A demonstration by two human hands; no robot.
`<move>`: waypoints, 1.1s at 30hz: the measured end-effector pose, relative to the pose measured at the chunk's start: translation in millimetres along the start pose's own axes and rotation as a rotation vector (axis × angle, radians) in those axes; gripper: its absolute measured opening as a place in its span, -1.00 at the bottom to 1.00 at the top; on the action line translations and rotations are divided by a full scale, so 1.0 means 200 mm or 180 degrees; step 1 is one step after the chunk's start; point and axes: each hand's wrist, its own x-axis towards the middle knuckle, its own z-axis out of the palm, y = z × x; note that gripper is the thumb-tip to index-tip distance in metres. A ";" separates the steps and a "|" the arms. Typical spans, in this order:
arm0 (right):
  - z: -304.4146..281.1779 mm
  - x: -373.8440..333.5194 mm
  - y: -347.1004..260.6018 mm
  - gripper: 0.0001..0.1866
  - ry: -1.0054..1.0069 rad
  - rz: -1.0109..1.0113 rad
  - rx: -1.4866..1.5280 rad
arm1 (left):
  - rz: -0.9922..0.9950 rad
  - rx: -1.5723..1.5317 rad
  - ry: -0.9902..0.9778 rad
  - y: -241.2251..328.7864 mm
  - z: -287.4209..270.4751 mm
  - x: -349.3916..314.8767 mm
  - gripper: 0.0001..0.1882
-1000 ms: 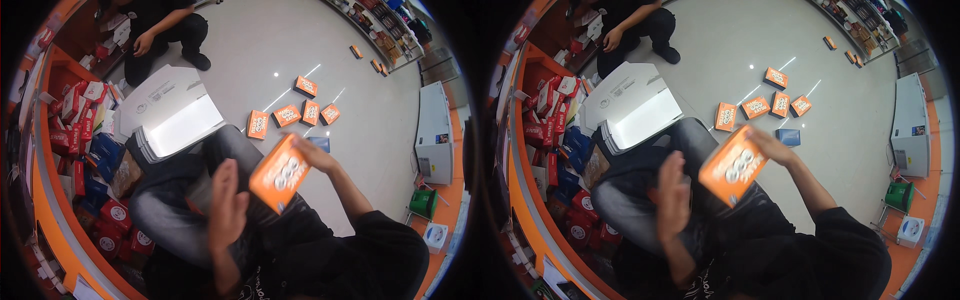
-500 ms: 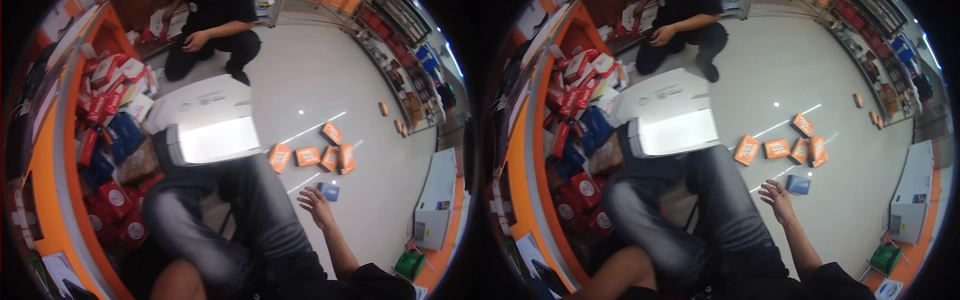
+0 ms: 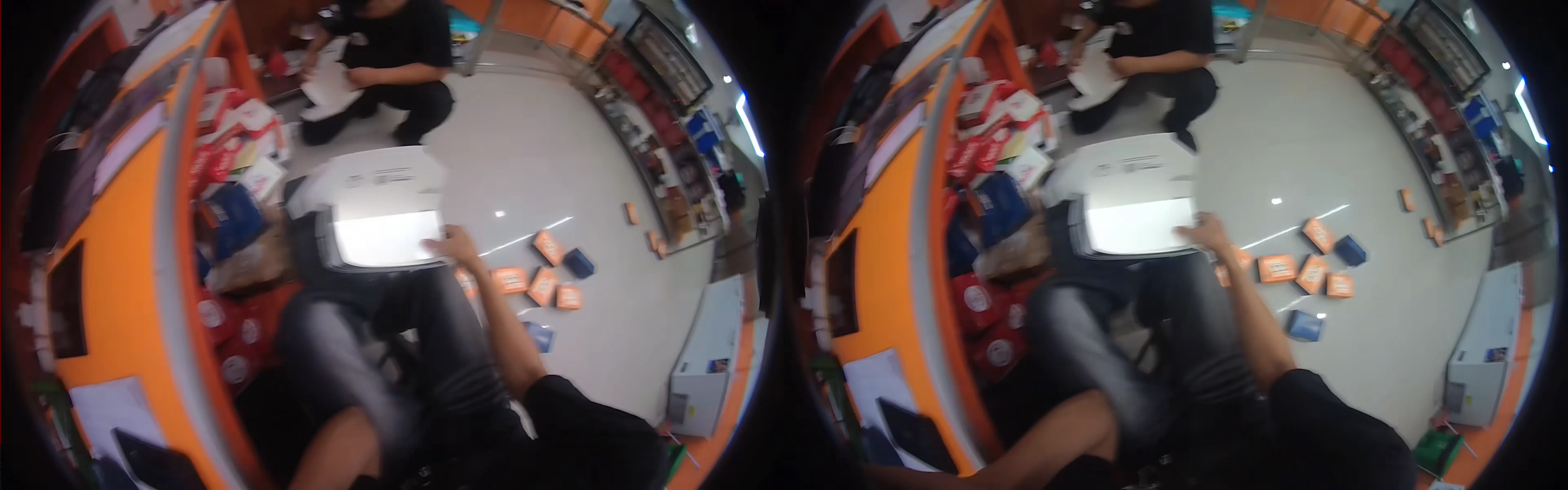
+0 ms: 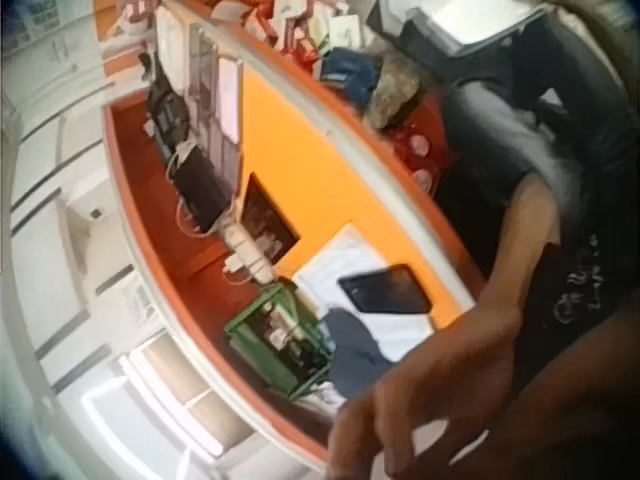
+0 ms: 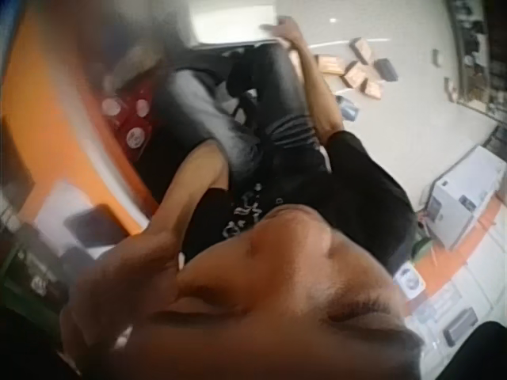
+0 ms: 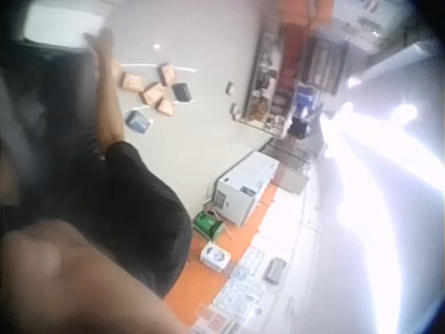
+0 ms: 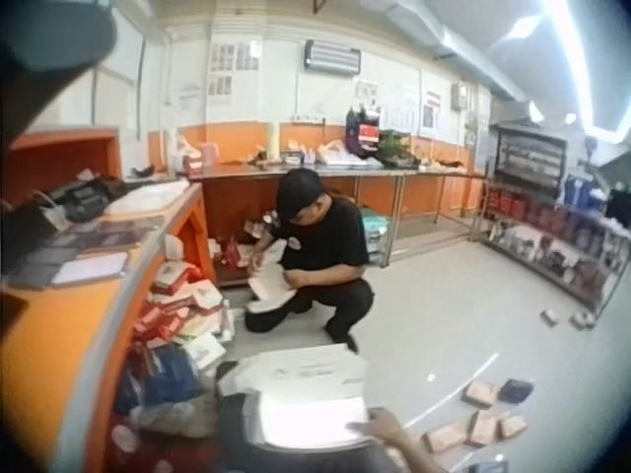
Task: The person folds and assembles several small orange and white cardboard takeout food boxes by hand.
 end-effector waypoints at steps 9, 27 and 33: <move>-0.07 -0.13 -0.07 -0.81 -0.0136 -0.0007 0.1762 | -0.0070 -0.0404 0.0018 0.05 0.07 0.11 -0.75; -0.48 -0.44 -0.24 -0.73 -0.0192 -0.0015 0.3782 | 0.0305 -0.3386 0.2471 0.28 0.30 0.36 -0.72; -0.76 -0.88 -0.13 -0.60 -0.0232 0.0054 0.2752 | 0.1923 -0.6044 0.2910 0.83 0.38 0.79 -0.70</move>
